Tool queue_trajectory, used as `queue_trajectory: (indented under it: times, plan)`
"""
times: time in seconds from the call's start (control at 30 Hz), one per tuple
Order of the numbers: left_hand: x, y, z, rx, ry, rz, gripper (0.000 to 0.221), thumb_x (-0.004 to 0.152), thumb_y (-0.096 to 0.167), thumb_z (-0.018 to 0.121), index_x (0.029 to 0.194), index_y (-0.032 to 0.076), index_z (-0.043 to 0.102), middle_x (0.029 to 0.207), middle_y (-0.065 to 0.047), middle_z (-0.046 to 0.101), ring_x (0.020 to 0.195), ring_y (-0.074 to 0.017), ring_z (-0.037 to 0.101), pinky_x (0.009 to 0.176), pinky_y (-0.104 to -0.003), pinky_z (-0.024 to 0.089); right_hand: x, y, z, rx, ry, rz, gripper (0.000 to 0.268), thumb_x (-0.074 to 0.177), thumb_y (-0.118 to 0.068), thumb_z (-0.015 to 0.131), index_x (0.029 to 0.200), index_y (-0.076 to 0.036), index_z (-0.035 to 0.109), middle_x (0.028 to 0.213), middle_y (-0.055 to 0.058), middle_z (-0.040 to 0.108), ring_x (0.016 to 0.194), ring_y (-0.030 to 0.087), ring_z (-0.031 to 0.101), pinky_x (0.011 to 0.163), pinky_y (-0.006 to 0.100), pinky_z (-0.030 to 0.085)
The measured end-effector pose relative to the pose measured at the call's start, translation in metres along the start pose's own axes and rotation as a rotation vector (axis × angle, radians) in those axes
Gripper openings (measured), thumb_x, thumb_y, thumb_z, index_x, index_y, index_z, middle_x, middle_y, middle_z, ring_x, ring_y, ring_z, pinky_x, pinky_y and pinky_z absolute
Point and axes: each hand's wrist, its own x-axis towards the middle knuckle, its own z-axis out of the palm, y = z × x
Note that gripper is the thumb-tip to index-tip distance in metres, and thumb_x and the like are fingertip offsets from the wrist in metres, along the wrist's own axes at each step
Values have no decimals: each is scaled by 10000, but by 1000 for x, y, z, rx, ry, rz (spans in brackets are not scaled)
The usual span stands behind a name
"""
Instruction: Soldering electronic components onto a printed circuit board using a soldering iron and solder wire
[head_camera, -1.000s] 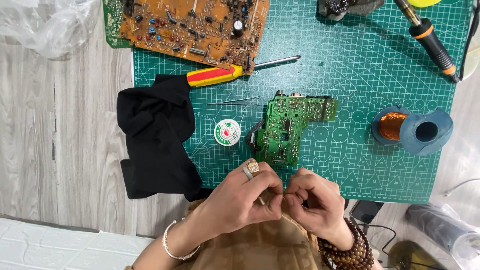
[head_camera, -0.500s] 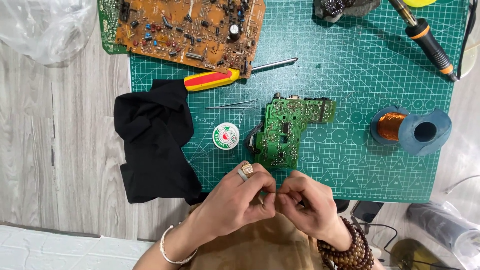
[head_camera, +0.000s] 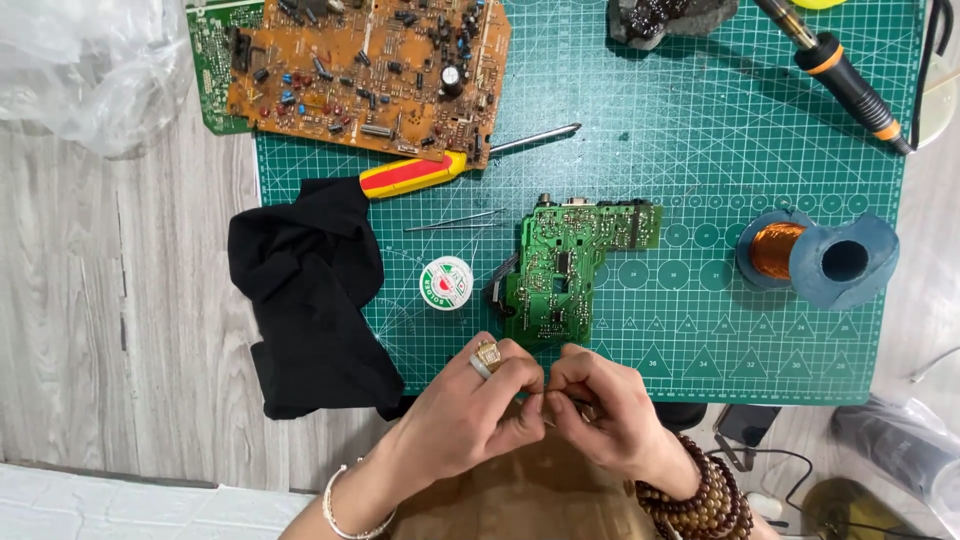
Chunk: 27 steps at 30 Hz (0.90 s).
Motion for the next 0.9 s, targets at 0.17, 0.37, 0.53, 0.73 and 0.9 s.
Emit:
queue_trajectory:
  times: [0.17,0.37,0.53,0.73,0.9]
  plan:
    - [0,3,-2,-203,-38,-164,161,817,32,670,900,38,533,792,-53,558,589,-164,460,531,-286,395,0,1,1,-177,24,-166,240,673,65,668,864,-35,563,700,12,567,484,92,432,395,211,347]
    - [6,-1,-3,27,-32,-19,195,788,-21,675,890,49,523,802,-30,560,621,-175,451,700,-294,398,0,-2,0,31,-9,-16,159,727,56,624,844,-29,558,636,-9,533,516,79,382,444,205,326]
    - [7,-2,-9,183,103,-89,309,675,-38,727,896,73,543,817,-11,612,681,-163,523,751,-297,455,-7,2,-5,-98,90,-49,208,694,57,665,851,-54,583,700,-16,570,497,62,390,422,188,320]
    - [13,12,-6,241,10,14,239,767,-3,736,931,46,570,854,-29,598,652,-157,506,694,-291,402,3,-18,-16,-170,25,7,266,703,-60,678,966,-29,658,673,2,578,460,87,439,401,217,351]
    - [17,13,-1,225,-12,56,184,802,14,732,901,39,579,856,-43,612,671,-168,535,682,-299,419,10,-21,-12,-152,31,-59,149,668,33,665,778,-44,600,607,-12,558,419,90,409,382,215,350]
